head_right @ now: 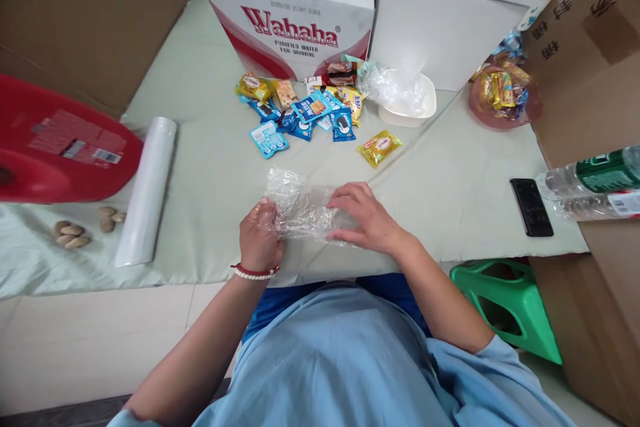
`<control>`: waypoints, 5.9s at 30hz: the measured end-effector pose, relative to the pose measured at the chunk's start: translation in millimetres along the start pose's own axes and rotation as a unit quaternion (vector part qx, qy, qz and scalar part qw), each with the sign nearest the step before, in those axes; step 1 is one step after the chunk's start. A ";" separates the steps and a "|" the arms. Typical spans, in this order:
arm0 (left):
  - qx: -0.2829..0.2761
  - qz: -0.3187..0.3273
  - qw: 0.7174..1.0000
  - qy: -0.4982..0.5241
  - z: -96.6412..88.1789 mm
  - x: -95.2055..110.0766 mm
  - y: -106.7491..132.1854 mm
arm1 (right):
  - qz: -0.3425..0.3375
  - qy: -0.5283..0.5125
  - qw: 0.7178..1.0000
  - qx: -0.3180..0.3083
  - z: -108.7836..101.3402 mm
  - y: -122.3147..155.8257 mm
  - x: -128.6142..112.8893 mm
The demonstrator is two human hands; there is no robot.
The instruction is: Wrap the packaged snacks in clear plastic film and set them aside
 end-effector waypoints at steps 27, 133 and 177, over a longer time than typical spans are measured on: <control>-0.180 -0.026 0.948 -0.262 -45.5 27.3 -39.9 | 0.315 -0.099 0.927 0.179 -47.2 -35.8 84.2; -0.184 0.343 0.615 -0.686 -35.3 -0.7 -49.3 | 0.263 -0.240 0.931 -0.081 -0.1 -77.2 29.0; -0.192 0.343 0.630 -0.670 -37.7 2.0 -47.7 | 0.198 -0.198 0.946 0.166 -18.4 -166.8 44.8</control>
Point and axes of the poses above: each hand's wrist, its own y-axis away from the middle knuckle, its own z-axis out of the palm, x = y × z, the point moved 1 cm from there along -y, towards the middle knuckle, and after that the axes turned 9 degrees about -y, right-handed, at the moved point
